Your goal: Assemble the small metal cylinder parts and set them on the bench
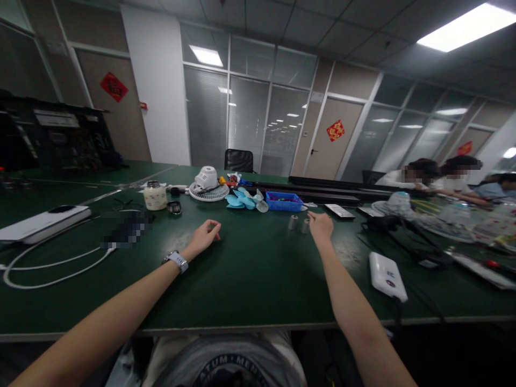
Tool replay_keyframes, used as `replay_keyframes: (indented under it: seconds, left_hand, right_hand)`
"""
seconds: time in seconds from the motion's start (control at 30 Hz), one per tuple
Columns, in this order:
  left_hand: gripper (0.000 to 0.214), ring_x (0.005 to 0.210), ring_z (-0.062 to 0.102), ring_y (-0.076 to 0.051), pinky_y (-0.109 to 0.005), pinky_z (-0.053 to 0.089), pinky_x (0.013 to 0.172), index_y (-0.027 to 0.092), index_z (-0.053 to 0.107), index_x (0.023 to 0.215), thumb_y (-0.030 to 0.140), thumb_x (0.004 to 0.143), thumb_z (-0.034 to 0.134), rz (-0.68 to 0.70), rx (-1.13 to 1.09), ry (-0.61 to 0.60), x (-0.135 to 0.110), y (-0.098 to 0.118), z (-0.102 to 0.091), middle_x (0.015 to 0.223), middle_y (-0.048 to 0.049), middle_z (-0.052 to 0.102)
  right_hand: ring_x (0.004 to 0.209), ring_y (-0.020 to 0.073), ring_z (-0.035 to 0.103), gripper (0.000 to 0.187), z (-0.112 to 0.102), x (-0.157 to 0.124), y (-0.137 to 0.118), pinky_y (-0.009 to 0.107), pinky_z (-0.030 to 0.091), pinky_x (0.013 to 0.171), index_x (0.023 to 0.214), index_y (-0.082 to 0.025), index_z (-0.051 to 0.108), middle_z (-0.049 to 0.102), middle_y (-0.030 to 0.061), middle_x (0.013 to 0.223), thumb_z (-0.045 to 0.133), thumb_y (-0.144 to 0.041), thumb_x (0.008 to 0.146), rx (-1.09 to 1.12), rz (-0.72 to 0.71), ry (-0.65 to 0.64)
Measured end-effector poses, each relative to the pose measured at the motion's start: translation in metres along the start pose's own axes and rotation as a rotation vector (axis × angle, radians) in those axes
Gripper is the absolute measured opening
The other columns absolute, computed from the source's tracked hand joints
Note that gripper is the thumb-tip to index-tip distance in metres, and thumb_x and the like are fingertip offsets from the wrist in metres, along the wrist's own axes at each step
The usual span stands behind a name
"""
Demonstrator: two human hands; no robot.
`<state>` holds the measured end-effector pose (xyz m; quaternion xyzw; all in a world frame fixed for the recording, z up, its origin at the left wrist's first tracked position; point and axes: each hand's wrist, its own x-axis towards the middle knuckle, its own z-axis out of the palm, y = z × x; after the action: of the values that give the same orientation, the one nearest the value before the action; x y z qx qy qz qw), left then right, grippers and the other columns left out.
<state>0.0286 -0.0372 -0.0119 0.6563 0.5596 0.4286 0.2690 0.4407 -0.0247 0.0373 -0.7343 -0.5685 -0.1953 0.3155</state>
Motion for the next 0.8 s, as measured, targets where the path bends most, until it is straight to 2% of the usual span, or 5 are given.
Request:
replay_keyframes:
  seconds: [0.2,0.33,0.67,0.8]
  left_hand:
    - [0.046,0.061,0.062,-0.018,-0.028,0.044,0.061,0.020,0.055,0.101,0.059,0.078,0.048,0.001,0.018,-0.012,0.000,0.001,0.001,0.065,-0.0002,0.067]
    - [0.045,0.060,0.062,-0.018,-0.028,0.045,0.061,0.020,0.055,0.100,0.059,0.078,0.049,0.009,0.013,-0.014,0.001,0.000,0.001,0.065,0.0000,0.067]
    - [0.045,0.062,0.063,-0.019,-0.028,0.045,0.061,0.020,0.055,0.100,0.059,0.078,0.048,0.023,0.010,-0.023,0.000,0.000,0.001,0.065,-0.0006,0.068]
    - [0.046,0.062,0.063,-0.019,-0.029,0.045,0.061,0.020,0.055,0.099,0.060,0.077,0.048,0.020,0.019,-0.026,0.000,-0.001,0.001,0.065,-0.0008,0.068]
  right_hand:
    - [0.086,0.0233,0.064,0.030,0.011,-0.004,0.009,0.030,0.043,0.074,0.112,-0.025,0.071,0.070,0.0132,0.098,0.049,-0.032,0.092,-0.074,0.046,-0.120]
    - [0.087,0.0220,0.064,0.033,0.012,-0.006,0.008,0.029,0.043,0.075,0.115,-0.028,0.069,0.070,0.0121,0.101,0.045,-0.034,0.094,-0.094,0.047,-0.119]
    - [0.086,0.0234,0.064,0.035,0.016,-0.006,0.007,0.031,0.042,0.075,0.116,-0.027,0.069,0.070,0.0140,0.098,0.042,-0.035,0.095,-0.101,0.052,-0.140]
    - [0.092,0.0241,0.062,0.037,0.018,-0.006,0.010,0.034,0.041,0.081,0.114,-0.024,0.070,0.069,0.0142,0.101,0.038,-0.032,0.095,-0.087,0.021,-0.164]
